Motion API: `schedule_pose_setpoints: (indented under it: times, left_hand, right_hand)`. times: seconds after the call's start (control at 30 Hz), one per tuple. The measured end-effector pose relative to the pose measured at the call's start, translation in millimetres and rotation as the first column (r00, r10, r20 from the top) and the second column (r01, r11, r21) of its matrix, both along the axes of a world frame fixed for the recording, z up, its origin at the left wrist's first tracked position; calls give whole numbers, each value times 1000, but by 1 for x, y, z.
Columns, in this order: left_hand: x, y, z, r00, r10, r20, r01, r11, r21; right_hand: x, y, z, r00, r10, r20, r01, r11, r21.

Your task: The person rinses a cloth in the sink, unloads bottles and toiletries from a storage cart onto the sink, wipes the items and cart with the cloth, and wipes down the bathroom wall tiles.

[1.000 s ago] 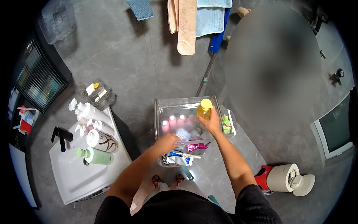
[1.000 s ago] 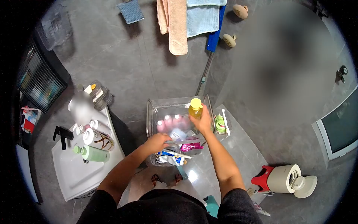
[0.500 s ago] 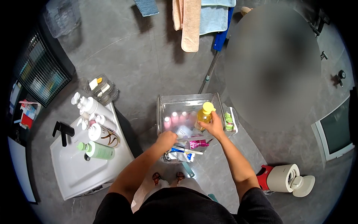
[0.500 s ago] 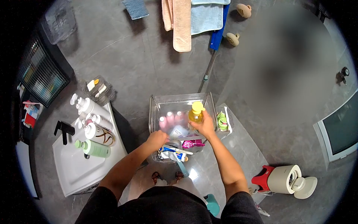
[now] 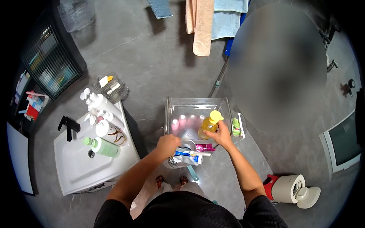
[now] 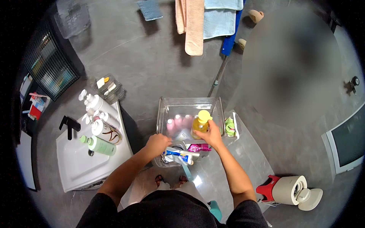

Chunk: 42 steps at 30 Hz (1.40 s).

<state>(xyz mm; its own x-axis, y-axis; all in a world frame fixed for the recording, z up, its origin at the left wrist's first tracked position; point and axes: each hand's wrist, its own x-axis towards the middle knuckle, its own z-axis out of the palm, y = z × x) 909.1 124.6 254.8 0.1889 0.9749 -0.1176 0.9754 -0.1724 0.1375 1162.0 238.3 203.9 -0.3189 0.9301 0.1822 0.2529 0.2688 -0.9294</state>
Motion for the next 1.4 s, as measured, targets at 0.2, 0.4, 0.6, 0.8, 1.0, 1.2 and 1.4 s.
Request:
schedule_pose_setpoints:
  times: [0.2, 0.4, 0.6, 0.8, 1.0, 1.2, 1.4]
  left_hand:
    - [-28, -30, 33, 936, 132, 327, -161, 985, 63]
    - [-57, -92, 63, 907, 154, 393, -214, 970, 114]
    - [-109, -185, 72, 881, 275, 386, -325, 943, 69]
    - [-189, -314, 81, 776, 468, 422, -518, 855, 6]
    - [-275, -418, 86, 680, 606, 413, -701, 702, 125]
    - [-350, -447, 95, 459, 700, 547, -872, 473, 125]
    - [-431, -446, 63, 255, 834, 489, -962, 269, 43]
  right_hand:
    - [-4, -17, 15, 989, 71, -128, -71, 997, 2]
    - [-25, -57, 64, 993, 85, -81, -75, 989, 124]
    - [-70, -129, 104, 983, 182, -20, -176, 969, 173]
    - [-154, -229, 115, 920, 385, -69, -384, 923, 28]
    - [-269, -304, 119, 796, 576, -187, -582, 813, 26]
    - [-394, -327, 95, 774, 603, -190, -598, 796, 90]
    - [-479, -321, 89, 790, 590, -166, -584, 807, 86]
